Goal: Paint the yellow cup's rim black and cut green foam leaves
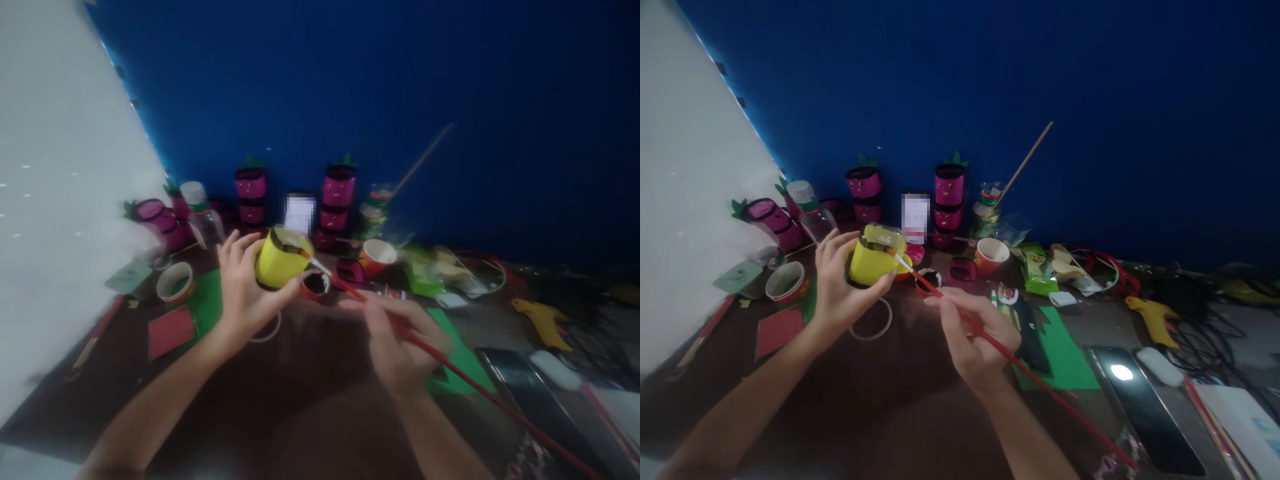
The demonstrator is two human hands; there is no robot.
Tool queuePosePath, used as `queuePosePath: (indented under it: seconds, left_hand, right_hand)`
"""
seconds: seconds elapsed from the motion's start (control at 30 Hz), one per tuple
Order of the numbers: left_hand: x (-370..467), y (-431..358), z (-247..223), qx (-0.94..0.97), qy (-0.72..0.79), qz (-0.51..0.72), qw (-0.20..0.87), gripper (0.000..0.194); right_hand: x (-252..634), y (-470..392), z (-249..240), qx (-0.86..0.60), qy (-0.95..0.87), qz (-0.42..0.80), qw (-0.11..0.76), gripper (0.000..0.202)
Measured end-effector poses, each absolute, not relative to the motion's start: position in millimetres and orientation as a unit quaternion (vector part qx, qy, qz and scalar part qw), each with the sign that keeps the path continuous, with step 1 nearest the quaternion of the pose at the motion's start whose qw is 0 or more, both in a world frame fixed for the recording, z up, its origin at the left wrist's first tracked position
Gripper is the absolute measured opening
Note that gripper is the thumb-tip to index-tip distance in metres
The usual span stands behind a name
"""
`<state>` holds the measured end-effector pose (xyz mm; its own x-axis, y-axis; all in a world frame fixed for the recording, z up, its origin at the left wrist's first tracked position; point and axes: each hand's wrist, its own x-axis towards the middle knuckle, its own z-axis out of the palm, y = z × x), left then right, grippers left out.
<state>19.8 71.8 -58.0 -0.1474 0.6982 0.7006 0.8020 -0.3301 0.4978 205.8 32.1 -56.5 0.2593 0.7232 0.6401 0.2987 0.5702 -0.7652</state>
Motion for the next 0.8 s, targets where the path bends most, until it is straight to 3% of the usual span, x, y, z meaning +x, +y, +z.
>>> queuePosePath:
  seconds: [0.8]
  left_hand:
    - [10, 76, -54, -0.627, -0.594, -0.501, 0.048, 0.047]
  right_hand:
    - [221, 48, -52, -0.473, -0.574, 0.129, 0.656, 0.004]
